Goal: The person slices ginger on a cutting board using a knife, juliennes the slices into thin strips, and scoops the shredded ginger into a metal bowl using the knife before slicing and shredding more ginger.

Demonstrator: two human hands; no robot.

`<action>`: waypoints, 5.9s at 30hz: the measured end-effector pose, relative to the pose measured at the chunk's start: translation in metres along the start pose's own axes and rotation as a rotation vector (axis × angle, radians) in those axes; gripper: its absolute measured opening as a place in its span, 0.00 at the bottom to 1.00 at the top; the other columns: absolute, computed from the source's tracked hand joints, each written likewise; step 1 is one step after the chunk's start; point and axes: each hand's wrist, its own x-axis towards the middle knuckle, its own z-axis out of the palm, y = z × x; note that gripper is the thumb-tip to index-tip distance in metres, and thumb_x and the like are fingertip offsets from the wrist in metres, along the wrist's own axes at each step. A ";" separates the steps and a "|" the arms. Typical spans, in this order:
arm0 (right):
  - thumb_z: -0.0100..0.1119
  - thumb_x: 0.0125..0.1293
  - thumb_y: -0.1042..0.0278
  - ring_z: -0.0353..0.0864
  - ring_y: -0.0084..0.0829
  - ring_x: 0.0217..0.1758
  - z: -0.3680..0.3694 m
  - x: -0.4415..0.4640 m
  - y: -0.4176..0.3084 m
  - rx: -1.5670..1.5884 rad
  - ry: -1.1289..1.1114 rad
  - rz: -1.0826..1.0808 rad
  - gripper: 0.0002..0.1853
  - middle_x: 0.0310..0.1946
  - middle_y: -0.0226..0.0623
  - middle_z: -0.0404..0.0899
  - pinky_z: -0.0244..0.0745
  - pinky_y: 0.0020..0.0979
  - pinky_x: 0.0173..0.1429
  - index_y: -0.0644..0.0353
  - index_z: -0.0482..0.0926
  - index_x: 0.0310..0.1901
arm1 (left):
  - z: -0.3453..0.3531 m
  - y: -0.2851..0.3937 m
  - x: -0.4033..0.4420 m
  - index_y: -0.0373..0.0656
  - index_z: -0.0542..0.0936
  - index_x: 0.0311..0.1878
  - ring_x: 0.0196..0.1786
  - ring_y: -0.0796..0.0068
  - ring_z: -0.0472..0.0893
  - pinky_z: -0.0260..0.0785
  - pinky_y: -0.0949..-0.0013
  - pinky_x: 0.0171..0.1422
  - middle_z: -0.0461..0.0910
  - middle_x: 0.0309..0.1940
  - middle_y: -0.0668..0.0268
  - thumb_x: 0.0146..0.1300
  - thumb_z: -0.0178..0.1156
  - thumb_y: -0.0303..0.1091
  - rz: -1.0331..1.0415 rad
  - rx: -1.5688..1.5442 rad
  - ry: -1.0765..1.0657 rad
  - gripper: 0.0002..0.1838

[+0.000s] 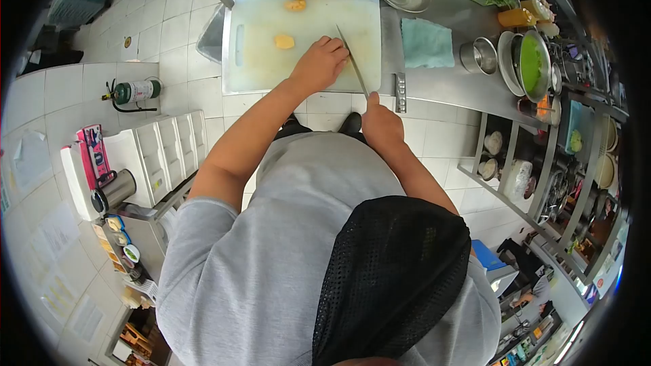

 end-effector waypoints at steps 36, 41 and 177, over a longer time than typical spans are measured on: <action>0.54 0.79 0.66 0.94 0.61 0.49 -0.041 -0.004 -0.012 -0.012 -0.030 -0.039 0.20 0.43 0.62 0.91 0.86 0.60 0.56 0.70 0.71 0.65 | -0.011 -0.004 0.002 0.35 0.86 0.51 0.57 0.49 0.79 0.77 0.51 0.66 0.82 0.51 0.56 0.69 0.65 0.22 -0.121 -0.181 -0.047 0.09; 0.55 0.79 0.65 0.92 0.63 0.48 0.003 0.008 -0.002 0.011 -0.028 0.004 0.21 0.43 0.61 0.91 0.84 0.63 0.55 0.68 0.70 0.65 | -0.006 -0.006 -0.001 0.34 0.86 0.52 0.57 0.48 0.79 0.77 0.51 0.66 0.81 0.51 0.56 0.68 0.63 0.19 -0.072 -0.173 0.016 0.11; 0.52 0.79 0.68 0.93 0.63 0.49 0.004 0.025 -0.014 -0.016 0.008 -0.092 0.14 0.43 0.63 0.91 0.85 0.62 0.58 0.69 0.72 0.59 | -0.006 -0.015 -0.015 0.36 0.85 0.46 0.51 0.47 0.80 0.77 0.51 0.61 0.84 0.45 0.56 0.66 0.66 0.21 -0.052 -0.162 0.167 0.07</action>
